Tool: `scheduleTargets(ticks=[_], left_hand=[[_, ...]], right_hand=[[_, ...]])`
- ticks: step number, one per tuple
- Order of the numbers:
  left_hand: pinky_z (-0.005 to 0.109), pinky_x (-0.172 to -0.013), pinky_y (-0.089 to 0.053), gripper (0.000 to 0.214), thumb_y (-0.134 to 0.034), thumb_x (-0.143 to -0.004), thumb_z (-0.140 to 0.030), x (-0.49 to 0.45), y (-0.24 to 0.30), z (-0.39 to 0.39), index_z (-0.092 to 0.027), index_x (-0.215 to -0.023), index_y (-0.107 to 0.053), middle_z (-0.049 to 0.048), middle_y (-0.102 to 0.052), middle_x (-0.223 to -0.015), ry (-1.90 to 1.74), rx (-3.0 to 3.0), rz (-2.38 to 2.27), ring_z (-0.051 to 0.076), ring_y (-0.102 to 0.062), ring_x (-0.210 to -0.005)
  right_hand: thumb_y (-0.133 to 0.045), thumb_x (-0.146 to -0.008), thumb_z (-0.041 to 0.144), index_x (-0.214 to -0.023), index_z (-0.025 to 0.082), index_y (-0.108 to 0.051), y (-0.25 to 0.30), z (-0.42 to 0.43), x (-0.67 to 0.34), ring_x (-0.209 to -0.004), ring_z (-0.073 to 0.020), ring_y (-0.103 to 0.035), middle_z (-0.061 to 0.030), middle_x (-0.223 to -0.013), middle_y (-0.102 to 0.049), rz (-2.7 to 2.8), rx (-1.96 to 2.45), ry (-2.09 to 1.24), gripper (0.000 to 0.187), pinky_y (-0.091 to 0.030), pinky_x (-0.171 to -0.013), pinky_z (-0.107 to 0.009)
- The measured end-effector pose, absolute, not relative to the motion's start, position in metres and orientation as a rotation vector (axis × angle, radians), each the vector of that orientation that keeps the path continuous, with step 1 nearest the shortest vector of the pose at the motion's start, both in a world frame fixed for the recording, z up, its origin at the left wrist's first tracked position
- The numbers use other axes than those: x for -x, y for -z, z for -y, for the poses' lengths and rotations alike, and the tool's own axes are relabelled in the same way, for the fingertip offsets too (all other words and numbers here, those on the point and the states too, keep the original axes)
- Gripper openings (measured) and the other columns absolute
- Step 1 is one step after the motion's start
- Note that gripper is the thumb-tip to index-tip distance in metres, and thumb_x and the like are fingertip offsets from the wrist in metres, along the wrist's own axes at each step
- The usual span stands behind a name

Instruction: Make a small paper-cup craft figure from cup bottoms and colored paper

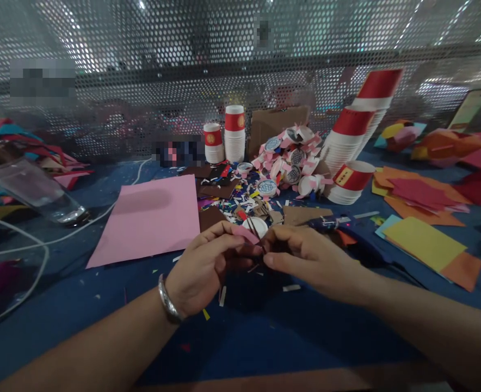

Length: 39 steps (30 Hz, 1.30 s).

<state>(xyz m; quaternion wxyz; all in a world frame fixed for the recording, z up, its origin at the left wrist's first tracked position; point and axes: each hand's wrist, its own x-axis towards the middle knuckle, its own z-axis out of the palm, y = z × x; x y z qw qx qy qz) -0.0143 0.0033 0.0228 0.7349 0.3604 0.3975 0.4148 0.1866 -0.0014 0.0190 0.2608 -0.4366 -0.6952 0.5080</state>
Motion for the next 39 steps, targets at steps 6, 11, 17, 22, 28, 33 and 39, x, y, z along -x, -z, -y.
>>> scheduleTargets(ticks=[6, 11, 17, 22, 28, 33, 39], left_hand=[[0.021, -0.067, -0.057, 0.009, -0.062, -0.086, -0.007, 0.017, -0.02, -0.004, -0.014, -0.081, -0.065, 0.0037, -0.07, -0.079, -0.954, -0.73, -0.817, 0.012, -0.067, -0.071], [0.021, -0.069, -0.059, 0.012, -0.058, -0.087, -0.005, 0.014, -0.02, -0.005, -0.013, -0.08, -0.065, 0.006, -0.071, -0.078, -0.924, -0.646, -0.793, 0.014, -0.071, -0.072], [0.018, -0.065, -0.059, 0.023, -0.05, -0.089, -0.004, 0.014, -0.024, -0.013, -0.011, -0.075, -0.066, 0.0066, -0.071, -0.076, -0.892, -0.535, -0.857, 0.013, -0.073, -0.069], [0.016, -0.062, -0.059, 0.027, -0.048, -0.09, -0.003, 0.014, -0.022, -0.018, -0.009, -0.074, -0.068, 0.0059, -0.069, -0.074, -0.921, -0.458, -0.867, 0.012, -0.071, -0.066], [0.015, -0.049, -0.053, 0.027, -0.048, -0.092, -0.007, 0.014, -0.024, -0.018, -0.008, -0.072, -0.067, 0.0042, -0.064, -0.067, -0.93, -0.388, -0.907, 0.009, -0.065, -0.054], [0.015, -0.045, -0.049, 0.027, -0.047, -0.092, -0.006, 0.014, -0.025, -0.017, -0.009, -0.072, -0.066, 0.0032, -0.061, -0.067, -0.951, -0.364, -0.947, 0.008, -0.062, -0.051], [0.014, -0.049, -0.052, 0.027, -0.048, -0.091, -0.005, 0.012, -0.026, -0.018, -0.009, -0.072, -0.067, 0.0038, -0.062, -0.067, -0.952, -0.432, -0.932, 0.008, -0.063, -0.054]], right_hand=[[-0.06, -0.095, 0.047, -0.095, 0.021, -0.053, -0.007, 0.0, -0.167, -0.062, -0.0101, -0.053, 0.0033, -0.078, -0.056, 1.524, 1.018, -1.61, 0.027, -0.041, -0.054, -0.024], [-0.057, -0.094, 0.061, -0.09, 0.022, -0.056, 0.0, 0.0, -0.166, -0.053, -0.0077, -0.044, 0.0049, -0.068, -0.053, 1.373, 1.093, -1.507, 0.039, -0.034, -0.046, -0.021], [-0.044, -0.097, 0.066, -0.076, 0.02, -0.06, 0.005, 0.002, -0.172, -0.059, -0.012, -0.049, 0.0004, -0.066, -0.056, 1.296, 1.169, -1.519, 0.054, -0.039, -0.051, -0.026], [-0.047, -0.098, 0.063, -0.079, 0.019, -0.06, 0.002, 0.007, -0.175, -0.065, -0.0124, -0.05, -0.0008, -0.074, -0.058, 1.313, 1.102, -1.563, 0.05, -0.042, -0.059, -0.026], [-0.055, -0.095, 0.061, -0.089, 0.02, -0.059, 0.0, 0.009, -0.178, -0.064, -0.0091, -0.045, 0.0004, -0.079, -0.055, 1.21, 1.034, -1.795, 0.042, -0.036, -0.053, -0.022], [-0.054, -0.096, 0.06, -0.09, 0.02, -0.058, -0.002, 0.008, -0.178, -0.062, -0.008, -0.042, 0.0007, -0.079, -0.053, 1.222, 1.007, -1.818, 0.041, -0.032, -0.051, -0.02], [-0.05, -0.097, 0.062, -0.083, 0.018, -0.054, -0.005, 0.009, -0.178, -0.06, -0.0073, -0.039, 0.0007, -0.077, -0.052, 1.258, 1.064, -1.814, 0.046, -0.028, -0.05, -0.02]])
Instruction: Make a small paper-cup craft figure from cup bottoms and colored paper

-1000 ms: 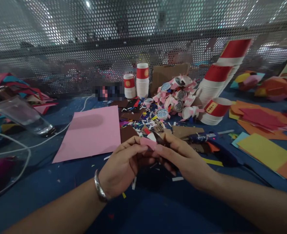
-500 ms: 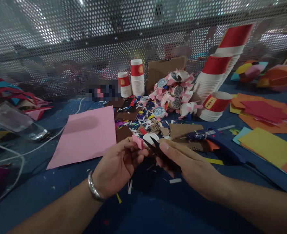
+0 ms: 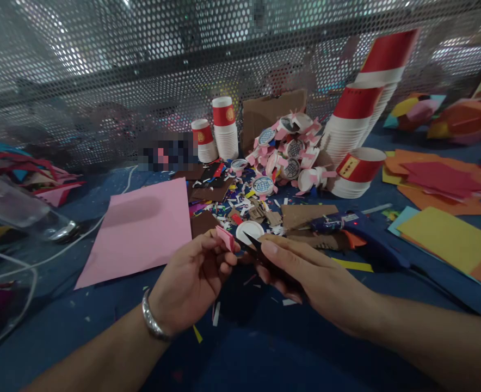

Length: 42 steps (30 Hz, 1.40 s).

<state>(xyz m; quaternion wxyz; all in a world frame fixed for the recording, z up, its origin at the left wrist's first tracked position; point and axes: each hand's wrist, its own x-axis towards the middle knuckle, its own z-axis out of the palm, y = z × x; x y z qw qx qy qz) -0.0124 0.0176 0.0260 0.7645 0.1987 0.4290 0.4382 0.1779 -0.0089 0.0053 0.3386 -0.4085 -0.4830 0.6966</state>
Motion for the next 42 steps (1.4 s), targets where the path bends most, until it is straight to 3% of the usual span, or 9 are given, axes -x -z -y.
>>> scheduleTargets(ticks=[13, 26, 32, 42], left_hand=[[0.014, -0.049, -0.053, 0.021, -0.054, -0.086, -0.005, 0.0129, -0.0264, -0.0176, -0.011, -0.071, -0.067, 0.0025, -0.062, -0.066, -0.996, -0.45, -0.93, 0.009, -0.063, -0.055], [0.015, -0.051, -0.052, 0.028, -0.047, -0.09, -0.005, 0.0128, -0.0263, -0.0169, -0.011, -0.07, -0.066, 0.005, -0.062, -0.064, -0.99, -0.496, -0.937, 0.009, -0.061, -0.055], [0.015, -0.053, -0.053, 0.02, -0.053, -0.087, -0.005, 0.0131, -0.0245, -0.0162, -0.013, -0.074, -0.066, 0.0047, -0.064, -0.067, -1.004, -0.567, -0.921, 0.01, -0.062, -0.057], [0.015, -0.054, -0.053, 0.022, -0.049, -0.089, -0.004, 0.0135, -0.0231, -0.0186, -0.013, -0.076, -0.065, 0.0059, -0.066, -0.074, -0.998, -0.576, -0.928, 0.01, -0.063, -0.061]], right_hand=[[-0.051, -0.097, 0.062, -0.082, 0.018, -0.054, -0.0078, 0.0078, -0.1789, -0.06, -0.0079, -0.039, 0.0005, -0.077, -0.051, 1.257, 1.058, -1.838, 0.046, -0.027, -0.05, -0.02], [-0.053, -0.095, 0.063, -0.092, 0.018, -0.061, -0.009, 0.0073, -0.1784, -0.06, -0.0082, -0.04, 0.0002, -0.078, -0.053, 1.207, 1.045, -1.866, 0.045, -0.027, -0.049, -0.021], [-0.056, -0.092, 0.066, -0.089, 0.019, -0.06, -0.0096, 0.0073, -0.1781, -0.061, -0.009, -0.041, 0.0, -0.077, -0.054, 1.171, 1.062, -1.871, 0.047, -0.028, -0.049, -0.021], [-0.053, -0.096, 0.061, -0.091, 0.018, -0.06, -0.0103, 0.0061, -0.1777, -0.059, -0.0073, -0.04, 0.001, -0.077, -0.053, 1.191, 1.033, -1.892, 0.043, -0.026, -0.049, -0.02]])
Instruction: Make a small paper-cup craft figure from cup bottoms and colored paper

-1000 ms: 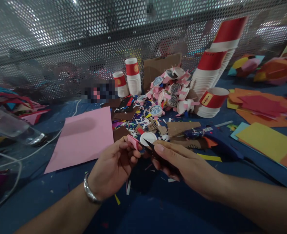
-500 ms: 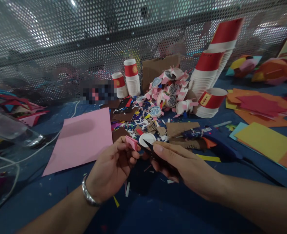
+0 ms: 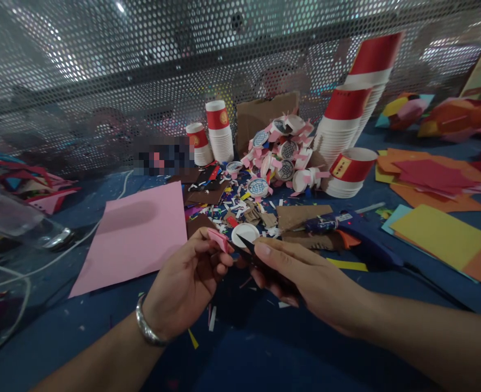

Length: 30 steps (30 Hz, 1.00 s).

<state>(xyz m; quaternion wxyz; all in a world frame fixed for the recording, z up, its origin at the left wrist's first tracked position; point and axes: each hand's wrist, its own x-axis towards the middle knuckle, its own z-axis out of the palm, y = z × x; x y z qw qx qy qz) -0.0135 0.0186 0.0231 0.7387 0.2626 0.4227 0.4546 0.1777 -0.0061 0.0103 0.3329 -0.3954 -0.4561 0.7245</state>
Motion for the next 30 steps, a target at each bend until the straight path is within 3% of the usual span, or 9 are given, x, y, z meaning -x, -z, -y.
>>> scheduleTargets(ticks=[17, 30], left_hand=[[0.02, -0.066, -0.055, 0.014, -0.056, -0.088, -0.011, 0.019, -0.014, -0.016, -0.018, -0.082, -0.067, 0.0021, -0.071, -0.077, -1.03, -0.966, -0.899, 0.013, -0.069, -0.07], [0.023, -0.072, -0.056, 0.014, -0.058, -0.098, -0.019, 0.028, -0.007, -0.015, -0.025, -0.095, -0.071, -0.0013, -0.072, -0.087, -1.009, -1.513, -0.904, 0.012, -0.068, -0.077]], right_hand=[[-0.049, -0.099, 0.06, -0.085, 0.018, -0.057, -0.011, 0.005, -0.18, -0.059, -0.0069, -0.041, 0.0016, -0.077, -0.053, 1.262, 1.009, -1.859, 0.045, -0.028, -0.048, -0.019], [-0.054, -0.096, 0.06, -0.09, 0.017, -0.062, -0.009, 0.01, -0.179, -0.057, -0.0059, -0.04, 0.0008, -0.074, -0.054, 1.072, 0.983, -1.986, 0.044, -0.022, -0.046, -0.019]])
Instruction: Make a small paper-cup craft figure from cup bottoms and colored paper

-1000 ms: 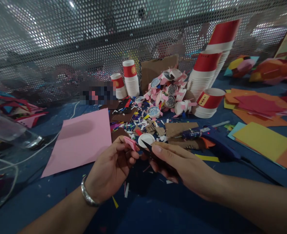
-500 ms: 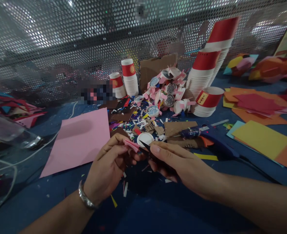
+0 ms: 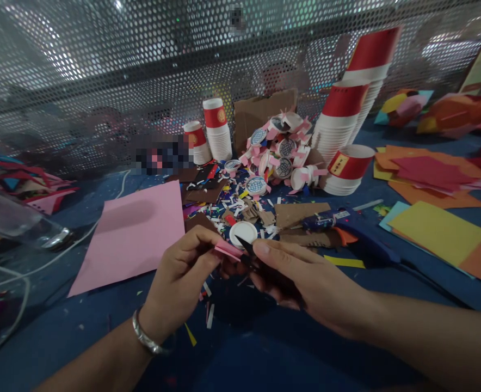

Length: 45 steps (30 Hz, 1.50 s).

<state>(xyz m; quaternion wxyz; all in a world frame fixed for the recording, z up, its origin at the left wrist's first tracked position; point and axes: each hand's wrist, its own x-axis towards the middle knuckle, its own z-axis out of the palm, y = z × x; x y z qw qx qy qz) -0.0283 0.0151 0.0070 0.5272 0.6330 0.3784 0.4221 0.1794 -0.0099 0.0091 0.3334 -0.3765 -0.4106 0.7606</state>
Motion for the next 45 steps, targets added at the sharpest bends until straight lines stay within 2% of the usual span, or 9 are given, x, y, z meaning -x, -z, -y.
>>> scheduleTargets(ticks=[7, 12, 18, 27, 33, 45], left_hand=[[0.022, -0.064, -0.055, 0.019, -0.054, -0.099, -0.014, 0.028, -0.011, -0.016, -0.025, -0.096, -0.069, -0.0016, -0.069, -0.083, -1.008, -1.652, -0.913, 0.011, -0.067, -0.071], [0.024, -0.065, -0.057, 0.021, -0.055, -0.096, -0.01, 0.03, -0.008, -0.014, -0.025, -0.094, -0.069, -0.0022, -0.068, -0.082, -1.024, -1.606, -0.905, 0.012, -0.067, -0.07], [0.022, -0.063, -0.053, 0.022, -0.057, -0.093, -0.007, 0.031, -0.005, -0.013, -0.026, -0.092, -0.069, -0.0031, -0.067, -0.082, -1.026, -1.581, -0.916, 0.01, -0.064, -0.068], [0.019, -0.059, -0.053, 0.024, -0.056, -0.092, -0.005, 0.028, -0.009, -0.013, -0.025, -0.091, -0.069, -0.0034, -0.068, -0.081, -1.012, -1.598, -0.887, 0.009, -0.066, -0.066], [0.016, -0.057, -0.053, 0.024, -0.054, -0.089, -0.004, 0.027, -0.015, -0.012, -0.024, -0.087, -0.068, -0.0047, -0.067, -0.076, -1.017, -1.728, -0.95, 0.007, -0.064, -0.063], [0.017, -0.055, -0.053, 0.023, -0.055, -0.083, -0.001, 0.025, -0.02, -0.008, -0.022, -0.084, -0.066, -0.004, -0.067, -0.077, -0.999, -1.853, -1.009, 0.008, -0.067, -0.061]], right_hand=[[-0.062, -0.094, 0.054, -0.092, 0.016, -0.063, -0.008, 0.012, -0.179, -0.058, -0.0055, -0.038, 0.0007, -0.076, -0.052, 0.917, 0.86, -2.088, 0.038, -0.017, -0.047, -0.02], [-0.062, -0.095, 0.048, -0.094, 0.016, -0.063, -0.01, 0.013, -0.181, -0.055, -0.0041, -0.035, 0.0013, -0.078, -0.049, 0.873, 0.753, -2.198, 0.032, -0.014, -0.044, -0.02], [-0.062, -0.097, 0.043, -0.094, 0.016, -0.061, -0.01, 0.013, -0.182, -0.047, -0.0013, -0.031, 0.0041, -0.074, -0.047, 0.851, 0.652, -2.269, 0.027, -0.012, -0.041, -0.019], [-0.061, -0.097, 0.045, -0.091, 0.016, -0.061, -0.011, 0.014, -0.182, -0.044, -0.0005, -0.023, 0.0073, -0.066, -0.041, 0.847, 0.706, -2.269, 0.03, -0.01, -0.04, -0.018], [-0.063, -0.096, 0.045, -0.088, 0.016, -0.06, -0.011, 0.015, -0.181, -0.044, -0.0004, -0.021, 0.0079, -0.064, -0.04, 0.848, 0.745, -2.244, 0.03, -0.009, -0.04, -0.018], [-0.065, -0.095, 0.045, -0.087, 0.017, -0.058, -0.008, 0.015, -0.181, -0.043, -0.0003, -0.021, 0.0078, -0.064, -0.041, 0.867, 0.775, -2.227, 0.03, -0.008, -0.04, -0.019]])
